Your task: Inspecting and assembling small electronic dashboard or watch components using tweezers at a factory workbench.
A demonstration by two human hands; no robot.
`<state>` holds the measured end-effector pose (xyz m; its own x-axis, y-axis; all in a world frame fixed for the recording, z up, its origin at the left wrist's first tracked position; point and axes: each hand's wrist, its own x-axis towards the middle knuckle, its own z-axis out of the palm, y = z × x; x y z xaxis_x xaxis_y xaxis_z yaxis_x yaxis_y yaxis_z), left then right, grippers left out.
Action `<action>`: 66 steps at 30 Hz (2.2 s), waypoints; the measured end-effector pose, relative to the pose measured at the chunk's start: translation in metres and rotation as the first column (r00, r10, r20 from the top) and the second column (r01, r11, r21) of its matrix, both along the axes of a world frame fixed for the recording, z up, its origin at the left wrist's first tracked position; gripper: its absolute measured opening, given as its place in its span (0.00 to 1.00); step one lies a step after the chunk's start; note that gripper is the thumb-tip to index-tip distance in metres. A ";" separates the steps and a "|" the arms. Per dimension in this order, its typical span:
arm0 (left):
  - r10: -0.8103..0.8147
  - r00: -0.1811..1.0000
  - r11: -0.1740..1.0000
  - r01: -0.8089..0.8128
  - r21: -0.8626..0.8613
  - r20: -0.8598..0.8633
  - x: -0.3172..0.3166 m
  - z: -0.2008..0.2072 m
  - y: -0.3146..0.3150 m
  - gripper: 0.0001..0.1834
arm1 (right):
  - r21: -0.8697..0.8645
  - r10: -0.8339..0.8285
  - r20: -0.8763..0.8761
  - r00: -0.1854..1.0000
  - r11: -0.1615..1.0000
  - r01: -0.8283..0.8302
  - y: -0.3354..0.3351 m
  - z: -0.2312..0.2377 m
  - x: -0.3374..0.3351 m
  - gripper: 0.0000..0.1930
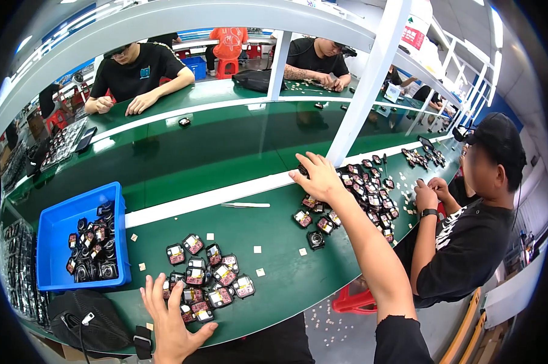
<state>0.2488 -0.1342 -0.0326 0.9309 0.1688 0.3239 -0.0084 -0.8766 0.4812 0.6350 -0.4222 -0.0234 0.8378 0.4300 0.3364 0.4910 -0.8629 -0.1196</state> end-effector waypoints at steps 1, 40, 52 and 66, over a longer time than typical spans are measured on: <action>-0.001 1.000 1.000 0.001 -0.005 -0.001 0.001 -0.001 0.001 0.53 | -0.005 0.005 -0.117 0.993 1.000 -0.005 -0.003 0.001 0.000 0.37; -0.032 0.993 0.987 0.049 0.154 -0.110 0.015 -0.001 -0.016 0.50 | 0.079 0.232 -0.335 0.913 0.973 -0.218 0.003 -0.020 -0.075 0.37; -0.039 0.994 0.989 0.053 0.138 -0.103 0.015 0.000 -0.015 0.50 | 0.156 0.426 -0.260 0.867 0.904 -0.397 0.030 -0.011 -0.128 0.32; -0.043 0.992 0.990 0.058 0.130 -0.115 0.019 0.001 -0.019 0.50 | 0.081 0.477 -0.147 0.866 0.879 -0.471 0.054 -0.014 -0.180 0.36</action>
